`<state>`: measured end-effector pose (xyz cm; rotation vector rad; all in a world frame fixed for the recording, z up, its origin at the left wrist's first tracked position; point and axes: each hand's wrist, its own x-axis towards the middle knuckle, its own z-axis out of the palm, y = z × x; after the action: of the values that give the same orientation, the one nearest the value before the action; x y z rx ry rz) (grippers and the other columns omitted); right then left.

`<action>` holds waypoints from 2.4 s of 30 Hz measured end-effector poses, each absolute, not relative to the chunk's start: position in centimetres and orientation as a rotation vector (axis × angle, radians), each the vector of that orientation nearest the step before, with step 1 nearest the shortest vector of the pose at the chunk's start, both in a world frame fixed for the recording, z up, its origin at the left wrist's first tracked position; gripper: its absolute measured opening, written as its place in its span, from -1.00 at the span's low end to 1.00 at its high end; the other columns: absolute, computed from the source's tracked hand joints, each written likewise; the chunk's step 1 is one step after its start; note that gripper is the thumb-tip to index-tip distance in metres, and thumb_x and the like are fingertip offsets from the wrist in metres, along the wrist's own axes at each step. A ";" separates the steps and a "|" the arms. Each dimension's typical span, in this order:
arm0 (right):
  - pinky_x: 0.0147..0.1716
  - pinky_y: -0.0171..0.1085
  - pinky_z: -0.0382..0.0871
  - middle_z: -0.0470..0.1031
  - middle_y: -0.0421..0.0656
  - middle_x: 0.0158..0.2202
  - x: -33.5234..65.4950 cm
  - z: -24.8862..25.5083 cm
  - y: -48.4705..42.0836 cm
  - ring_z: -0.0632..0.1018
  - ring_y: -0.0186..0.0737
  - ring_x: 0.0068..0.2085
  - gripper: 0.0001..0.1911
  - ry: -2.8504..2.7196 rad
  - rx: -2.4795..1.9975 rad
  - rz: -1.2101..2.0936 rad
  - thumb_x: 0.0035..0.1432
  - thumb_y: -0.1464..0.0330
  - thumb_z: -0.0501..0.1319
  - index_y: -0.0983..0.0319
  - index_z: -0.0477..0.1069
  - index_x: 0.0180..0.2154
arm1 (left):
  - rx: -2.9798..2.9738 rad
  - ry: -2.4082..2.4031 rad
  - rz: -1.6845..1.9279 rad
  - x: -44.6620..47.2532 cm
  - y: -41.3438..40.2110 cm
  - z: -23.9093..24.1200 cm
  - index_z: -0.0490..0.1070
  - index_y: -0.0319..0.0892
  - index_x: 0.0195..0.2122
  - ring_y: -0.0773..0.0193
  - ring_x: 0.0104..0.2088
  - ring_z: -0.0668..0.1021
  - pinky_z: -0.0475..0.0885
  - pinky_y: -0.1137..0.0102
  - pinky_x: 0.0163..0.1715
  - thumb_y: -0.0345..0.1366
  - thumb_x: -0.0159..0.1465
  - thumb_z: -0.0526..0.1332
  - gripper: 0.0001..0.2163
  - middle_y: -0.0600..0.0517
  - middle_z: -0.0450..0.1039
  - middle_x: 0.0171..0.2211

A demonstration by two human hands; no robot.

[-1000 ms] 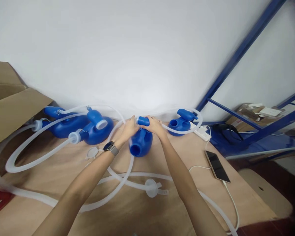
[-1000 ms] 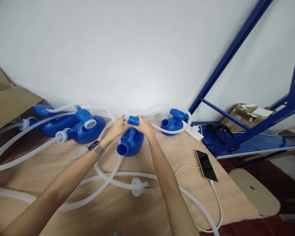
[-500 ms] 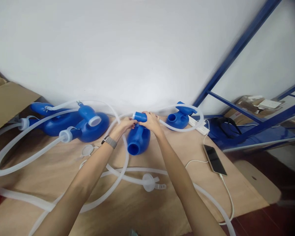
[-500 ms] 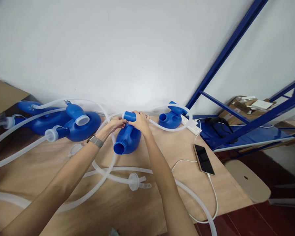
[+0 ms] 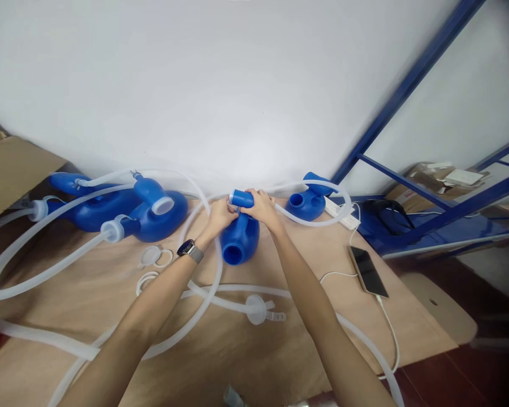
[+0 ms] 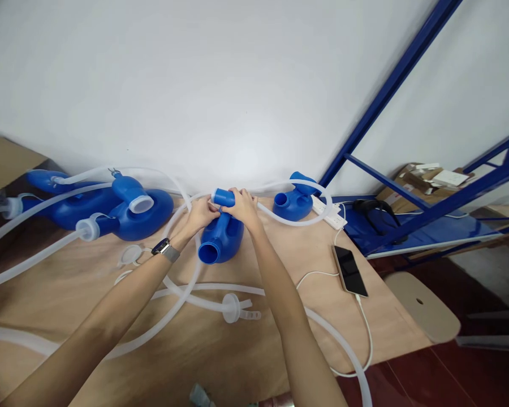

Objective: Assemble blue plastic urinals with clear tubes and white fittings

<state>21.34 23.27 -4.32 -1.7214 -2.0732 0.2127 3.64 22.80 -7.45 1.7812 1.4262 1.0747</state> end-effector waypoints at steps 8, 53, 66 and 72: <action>0.21 0.11 0.26 0.50 -0.03 0.13 21.6 -4.0 23.1 0.47 0.20 0.23 -0.35 -2.098 -1.723 0.230 0.13 0.05 0.42 0.02 0.38 0.21 | 2.048 1.483 1.002 2.7 22.0 -8.0 0.46 -0.20 0.21 0.11 -0.22 0.63 0.46 0.36 -0.13 -0.46 0.19 0.30 -0.48 -0.01 0.65 -0.30; 0.32 0.25 0.11 0.54 -0.04 0.13 21.9 -3.2 22.5 0.49 0.17 0.23 -0.40 -2.179 -1.691 0.193 0.20 0.03 0.38 0.01 0.39 0.22 | 2.187 1.343 1.187 2.8 23.9 -8.0 0.33 -0.24 0.39 0.07 0.04 0.62 0.45 0.25 0.19 -0.39 0.22 0.21 -0.35 -0.17 0.55 0.19; 0.28 0.21 0.17 0.54 -0.05 0.17 22.0 -3.5 22.9 0.49 0.18 0.24 -0.36 -2.193 -1.660 0.204 0.18 -0.02 0.40 0.00 0.39 0.23 | 2.253 1.266 1.213 2.6 24.9 -9.7 0.24 -0.20 0.43 0.07 0.17 0.59 0.45 0.19 0.26 -0.51 0.21 0.11 -0.30 -0.18 0.42 0.33; 0.28 0.18 0.17 0.55 -0.02 0.14 21.9 -3.5 23.0 0.52 0.16 0.21 -0.36 -2.209 -1.680 0.162 0.20 -0.04 0.39 0.03 0.40 0.22 | 2.395 1.164 1.097 0.8 25.3 -8.9 0.17 -0.33 0.47 -0.02 0.32 0.48 0.34 0.16 0.37 -0.44 0.23 0.18 -0.28 -0.29 0.31 0.41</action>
<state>21.87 23.01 -3.48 -1.6803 -2.2086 0.1617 0.80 25.34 -8.93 2.3954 1.1639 1.0968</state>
